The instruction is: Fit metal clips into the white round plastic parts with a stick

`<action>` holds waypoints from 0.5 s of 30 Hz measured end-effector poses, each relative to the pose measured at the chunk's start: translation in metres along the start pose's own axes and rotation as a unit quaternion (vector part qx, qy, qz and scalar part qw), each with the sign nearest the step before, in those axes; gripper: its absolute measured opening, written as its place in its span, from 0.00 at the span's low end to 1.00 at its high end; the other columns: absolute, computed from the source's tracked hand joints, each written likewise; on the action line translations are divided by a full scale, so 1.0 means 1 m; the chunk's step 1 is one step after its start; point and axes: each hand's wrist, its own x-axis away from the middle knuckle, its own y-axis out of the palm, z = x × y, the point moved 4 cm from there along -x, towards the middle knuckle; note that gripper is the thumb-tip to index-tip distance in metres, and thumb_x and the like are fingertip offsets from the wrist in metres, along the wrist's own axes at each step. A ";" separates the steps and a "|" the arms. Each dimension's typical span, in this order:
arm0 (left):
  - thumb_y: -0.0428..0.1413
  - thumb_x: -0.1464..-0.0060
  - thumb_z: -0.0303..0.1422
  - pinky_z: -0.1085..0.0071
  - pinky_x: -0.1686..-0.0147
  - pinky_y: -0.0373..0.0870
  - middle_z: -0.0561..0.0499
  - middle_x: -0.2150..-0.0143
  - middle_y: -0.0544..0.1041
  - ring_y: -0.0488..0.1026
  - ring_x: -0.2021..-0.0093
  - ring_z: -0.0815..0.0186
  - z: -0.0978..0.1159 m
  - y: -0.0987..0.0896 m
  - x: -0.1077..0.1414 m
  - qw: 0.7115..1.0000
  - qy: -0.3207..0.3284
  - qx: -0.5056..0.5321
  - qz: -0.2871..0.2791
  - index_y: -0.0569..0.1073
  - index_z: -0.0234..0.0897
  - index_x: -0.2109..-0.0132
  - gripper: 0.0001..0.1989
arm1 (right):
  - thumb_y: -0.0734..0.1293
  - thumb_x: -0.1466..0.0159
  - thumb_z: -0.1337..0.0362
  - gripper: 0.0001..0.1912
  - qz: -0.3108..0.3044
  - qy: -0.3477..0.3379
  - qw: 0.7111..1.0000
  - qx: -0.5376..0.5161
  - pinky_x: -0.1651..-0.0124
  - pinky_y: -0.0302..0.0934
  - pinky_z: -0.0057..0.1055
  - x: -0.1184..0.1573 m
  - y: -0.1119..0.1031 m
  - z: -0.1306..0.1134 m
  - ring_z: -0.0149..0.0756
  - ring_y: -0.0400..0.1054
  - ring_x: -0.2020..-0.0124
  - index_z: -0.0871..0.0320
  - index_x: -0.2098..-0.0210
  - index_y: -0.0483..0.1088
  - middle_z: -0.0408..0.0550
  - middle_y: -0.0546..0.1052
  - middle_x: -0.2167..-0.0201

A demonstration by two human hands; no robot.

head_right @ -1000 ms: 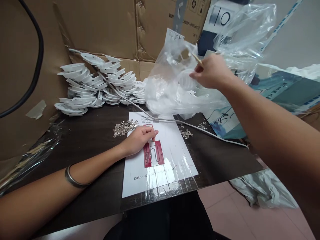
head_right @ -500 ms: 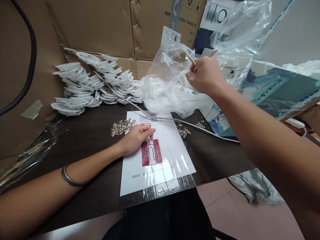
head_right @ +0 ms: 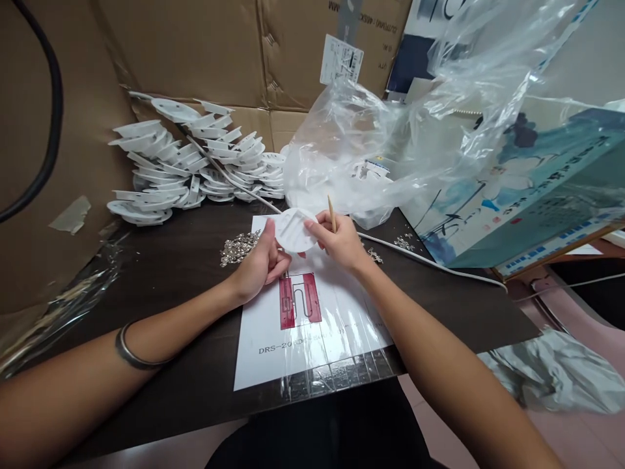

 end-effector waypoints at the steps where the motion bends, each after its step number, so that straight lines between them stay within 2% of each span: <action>1: 0.35 0.38 0.54 0.68 0.79 0.50 0.57 0.87 0.52 0.47 0.84 0.72 0.002 0.001 0.000 1.000 0.004 0.003 -0.008 0.69 0.36 0.73 0.31 | 0.70 0.45 0.48 0.18 -0.014 0.010 1.000 -0.003 0.81 0.41 0.29 0.001 0.001 0.003 0.26 0.48 0.86 0.53 0.77 0.64 0.36 0.59 0.87; 3: 0.47 0.40 0.47 0.70 0.76 0.57 0.56 0.83 0.60 0.54 0.81 0.73 0.005 0.004 0.000 0.999 0.018 0.020 -0.031 0.68 0.35 0.74 0.22 | 0.69 0.44 0.45 0.19 -0.043 0.030 0.998 -0.019 0.82 0.40 0.29 0.002 0.004 0.006 0.26 0.45 0.86 0.53 0.78 0.64 0.35 0.55 0.88; 6: 0.52 0.44 0.38 0.70 0.69 0.63 0.53 0.74 0.69 0.64 0.73 0.70 0.007 0.007 0.002 0.998 0.036 -0.010 -0.056 0.69 0.34 0.69 0.11 | 0.63 0.41 0.41 0.22 -0.042 0.058 0.994 -0.078 0.82 0.40 0.30 0.001 0.008 0.010 0.27 0.45 0.86 0.53 0.76 0.68 0.37 0.56 0.87; 11: 0.52 0.47 0.37 0.69 0.69 0.62 0.52 0.75 0.69 0.64 0.73 0.69 0.003 0.010 0.006 0.987 0.030 -0.096 -0.129 0.67 0.34 0.71 0.11 | 0.63 0.41 0.44 0.23 0.013 0.067 0.995 -0.078 0.77 0.49 0.30 -0.007 0.010 0.016 0.28 0.54 0.82 0.58 0.76 0.72 0.41 0.61 0.83; 15: 0.51 0.47 0.39 0.69 0.69 0.64 0.51 0.75 0.71 0.67 0.73 0.68 0.005 0.008 0.007 0.990 0.029 -0.060 -0.127 0.69 0.33 0.70 0.12 | 0.65 0.40 0.51 0.18 -0.033 0.121 0.988 -0.093 0.74 0.53 0.29 -0.010 0.018 0.022 0.28 0.60 0.79 0.60 0.76 0.71 0.43 0.67 0.80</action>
